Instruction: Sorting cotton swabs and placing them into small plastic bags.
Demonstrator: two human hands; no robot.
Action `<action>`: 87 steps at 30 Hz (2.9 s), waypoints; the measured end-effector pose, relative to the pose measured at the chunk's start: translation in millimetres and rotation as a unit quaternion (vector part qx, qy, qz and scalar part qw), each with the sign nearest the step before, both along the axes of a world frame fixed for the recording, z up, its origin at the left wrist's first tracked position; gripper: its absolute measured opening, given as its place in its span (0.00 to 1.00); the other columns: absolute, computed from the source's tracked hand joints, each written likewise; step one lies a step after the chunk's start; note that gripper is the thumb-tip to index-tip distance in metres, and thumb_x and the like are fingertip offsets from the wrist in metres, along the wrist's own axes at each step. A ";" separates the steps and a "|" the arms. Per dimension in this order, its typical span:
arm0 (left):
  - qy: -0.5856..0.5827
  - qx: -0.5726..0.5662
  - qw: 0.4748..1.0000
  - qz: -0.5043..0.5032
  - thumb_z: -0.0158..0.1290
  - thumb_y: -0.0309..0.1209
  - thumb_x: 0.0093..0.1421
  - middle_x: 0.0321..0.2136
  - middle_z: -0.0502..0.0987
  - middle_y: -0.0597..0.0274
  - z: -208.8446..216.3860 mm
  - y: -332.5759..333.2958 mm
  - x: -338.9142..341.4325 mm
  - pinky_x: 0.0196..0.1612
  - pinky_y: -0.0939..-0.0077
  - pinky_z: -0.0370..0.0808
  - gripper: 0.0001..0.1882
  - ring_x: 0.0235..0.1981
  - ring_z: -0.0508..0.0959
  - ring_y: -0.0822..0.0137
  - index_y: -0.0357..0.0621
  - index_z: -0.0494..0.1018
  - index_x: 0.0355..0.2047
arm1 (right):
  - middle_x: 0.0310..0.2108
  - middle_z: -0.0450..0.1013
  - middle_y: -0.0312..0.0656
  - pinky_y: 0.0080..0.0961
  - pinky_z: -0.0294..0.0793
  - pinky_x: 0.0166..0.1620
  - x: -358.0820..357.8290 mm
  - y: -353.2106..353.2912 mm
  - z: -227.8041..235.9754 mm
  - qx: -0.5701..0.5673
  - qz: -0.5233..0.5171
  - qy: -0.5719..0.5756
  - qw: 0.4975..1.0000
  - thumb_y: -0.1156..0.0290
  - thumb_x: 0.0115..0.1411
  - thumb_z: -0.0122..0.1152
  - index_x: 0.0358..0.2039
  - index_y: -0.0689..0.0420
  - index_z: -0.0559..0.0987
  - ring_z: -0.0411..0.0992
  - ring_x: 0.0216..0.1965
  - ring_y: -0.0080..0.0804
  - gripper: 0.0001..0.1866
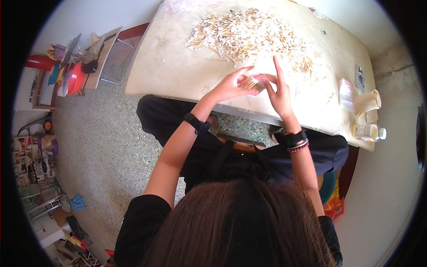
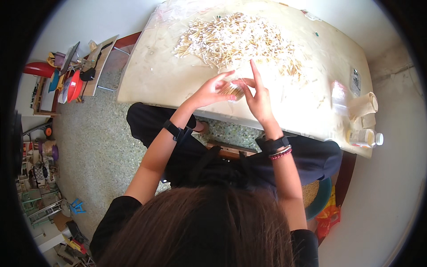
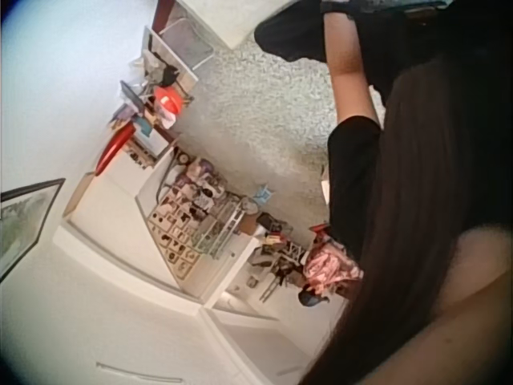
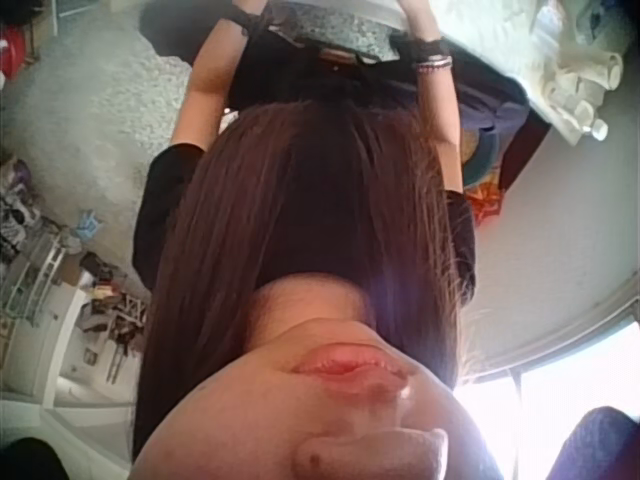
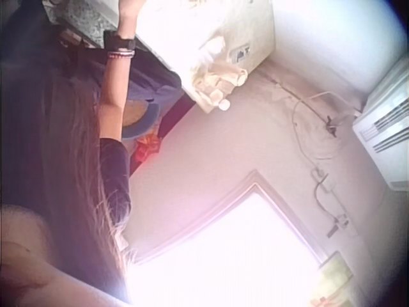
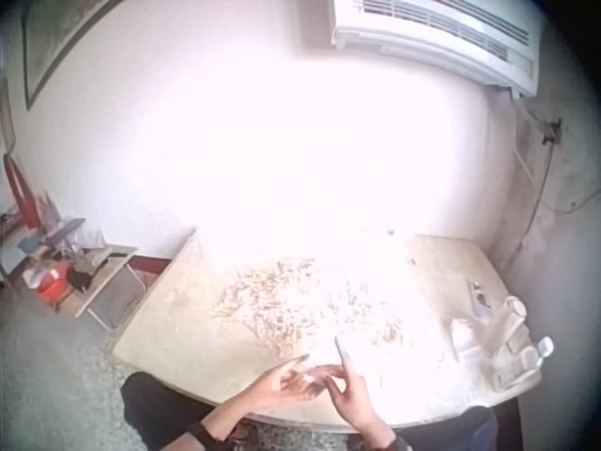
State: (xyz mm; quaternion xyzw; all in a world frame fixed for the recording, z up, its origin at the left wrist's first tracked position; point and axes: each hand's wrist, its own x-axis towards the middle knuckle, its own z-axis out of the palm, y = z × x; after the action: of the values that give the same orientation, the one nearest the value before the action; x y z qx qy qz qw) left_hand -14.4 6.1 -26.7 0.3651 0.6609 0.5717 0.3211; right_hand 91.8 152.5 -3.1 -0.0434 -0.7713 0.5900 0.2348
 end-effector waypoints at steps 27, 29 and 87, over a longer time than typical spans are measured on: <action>0.043 0.046 0.998 0.017 0.58 0.30 0.48 0.45 0.69 0.57 -70.1 18.4 35.2 0.47 0.69 0.66 0.28 0.46 0.69 0.65 0.40 0.62 0.49 | 0.22 0.73 0.47 0.36 0.71 0.30 -47.3 -49.8 -8.9 0.386 0.031 -0.201 0.900 0.61 0.58 0.44 0.32 0.51 0.77 0.72 0.25 0.44 0.13; 0.048 0.044 0.998 0.012 0.58 0.30 0.48 0.46 0.68 0.57 -69.1 18.5 36.9 0.47 0.69 0.66 0.28 0.46 0.69 0.65 0.40 0.62 0.49 | 0.22 0.73 0.47 0.36 0.71 0.31 -47.6 -41.2 -10.1 0.386 0.035 -0.222 0.895 0.61 0.57 0.43 0.32 0.51 0.77 0.72 0.25 0.43 0.13; -0.104 0.138 0.949 0.264 0.32 0.35 0.65 0.34 0.75 0.57 -27.2 34.2 81.6 0.45 0.78 0.67 0.20 0.39 0.73 0.70 0.31 0.69 0.41 | 0.34 0.69 0.38 0.18 0.67 0.40 12.4 -50.4 -59.5 -0.245 -0.114 -0.017 0.963 0.75 0.57 0.50 0.41 0.59 0.66 0.67 0.37 0.21 0.11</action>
State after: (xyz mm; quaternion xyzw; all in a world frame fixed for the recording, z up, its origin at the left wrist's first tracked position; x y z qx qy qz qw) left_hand 67.2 40.3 -53.9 0.1563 0.6111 0.7567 0.1720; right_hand 104.2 102.1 -62.6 -0.1979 -0.5969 0.7293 0.2695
